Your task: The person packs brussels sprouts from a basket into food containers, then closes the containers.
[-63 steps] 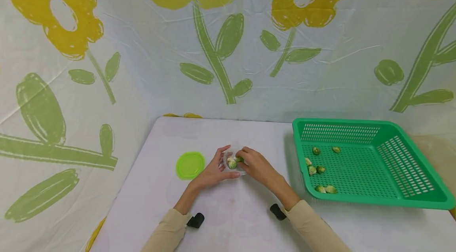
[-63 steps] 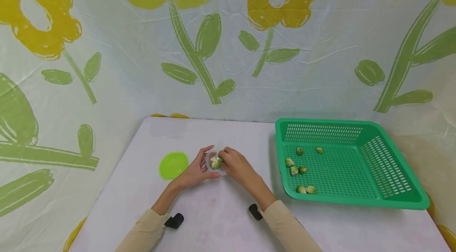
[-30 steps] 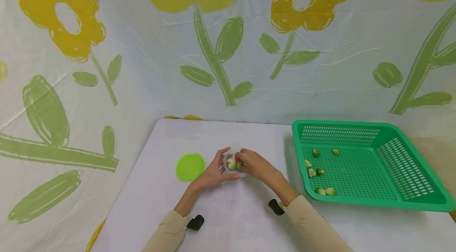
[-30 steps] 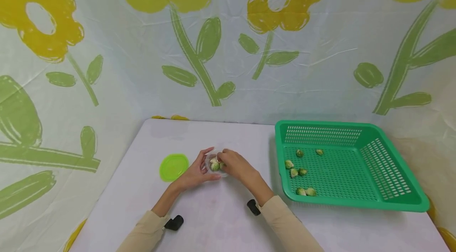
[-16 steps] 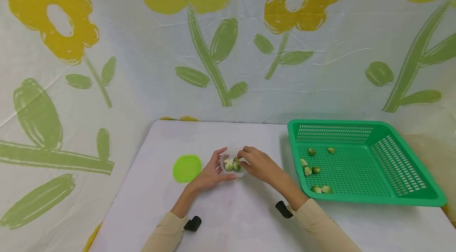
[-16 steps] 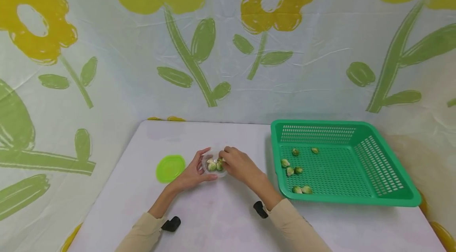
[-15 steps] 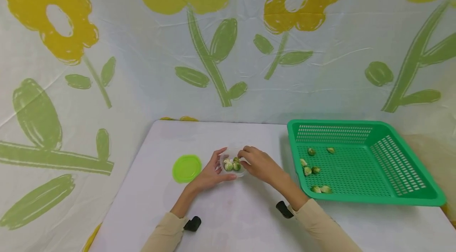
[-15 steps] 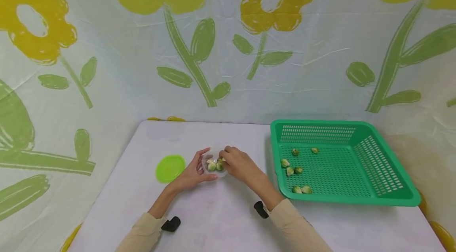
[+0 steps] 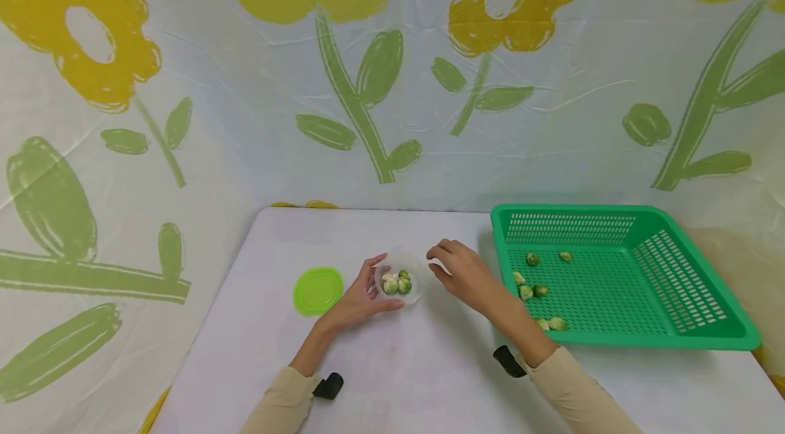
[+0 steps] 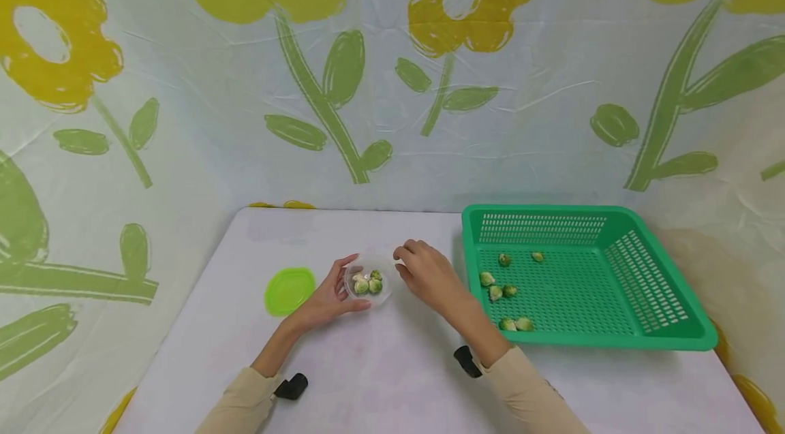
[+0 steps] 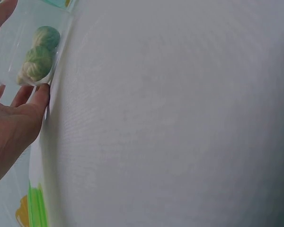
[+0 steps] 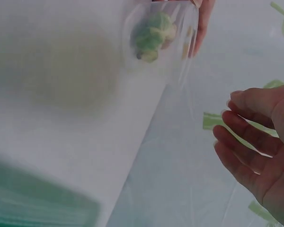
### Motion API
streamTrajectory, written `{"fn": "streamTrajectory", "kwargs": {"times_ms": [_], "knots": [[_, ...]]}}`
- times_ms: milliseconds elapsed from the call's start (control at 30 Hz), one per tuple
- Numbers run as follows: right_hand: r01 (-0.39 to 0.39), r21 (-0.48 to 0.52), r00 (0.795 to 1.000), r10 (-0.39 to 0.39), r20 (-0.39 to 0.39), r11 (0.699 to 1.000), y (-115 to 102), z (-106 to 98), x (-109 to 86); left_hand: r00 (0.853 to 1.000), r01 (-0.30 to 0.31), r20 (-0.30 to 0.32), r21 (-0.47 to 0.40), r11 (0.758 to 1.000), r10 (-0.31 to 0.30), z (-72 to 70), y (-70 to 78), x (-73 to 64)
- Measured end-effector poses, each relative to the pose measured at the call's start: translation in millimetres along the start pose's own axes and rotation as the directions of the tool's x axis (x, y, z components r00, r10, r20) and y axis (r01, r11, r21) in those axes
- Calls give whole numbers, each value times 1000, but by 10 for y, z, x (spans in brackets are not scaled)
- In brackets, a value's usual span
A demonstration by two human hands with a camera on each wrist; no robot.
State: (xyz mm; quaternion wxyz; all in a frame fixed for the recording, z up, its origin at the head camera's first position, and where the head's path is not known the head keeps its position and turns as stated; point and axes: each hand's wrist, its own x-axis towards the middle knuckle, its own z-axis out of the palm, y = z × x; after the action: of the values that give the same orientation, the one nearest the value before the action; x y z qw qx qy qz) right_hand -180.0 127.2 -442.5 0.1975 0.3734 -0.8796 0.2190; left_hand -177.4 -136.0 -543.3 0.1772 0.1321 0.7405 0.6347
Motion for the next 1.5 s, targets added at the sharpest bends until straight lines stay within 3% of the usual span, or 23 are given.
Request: {"fn": "streamTrajectory", "kwargs": {"times_ms": [300,600,1167,1500], "knots": [[-4,-19,997,2,-71,1000,119,-190,-108,1000,10,-5,26,1000,-9,9,5,-1],[-79,-28,991,76,-107,996,227,-347,-254,1000,11,4,-4,1000,-11,-18,11,-15],[-141,-57,957,122,-264,988,516,-498,-602,1000,17,14,5,1000,-17,-12,18,-9],[-207,-85,945,177,-274,975,643,-547,-824,1000,9,15,-5,1000,-9,-14,18,-17]]}}
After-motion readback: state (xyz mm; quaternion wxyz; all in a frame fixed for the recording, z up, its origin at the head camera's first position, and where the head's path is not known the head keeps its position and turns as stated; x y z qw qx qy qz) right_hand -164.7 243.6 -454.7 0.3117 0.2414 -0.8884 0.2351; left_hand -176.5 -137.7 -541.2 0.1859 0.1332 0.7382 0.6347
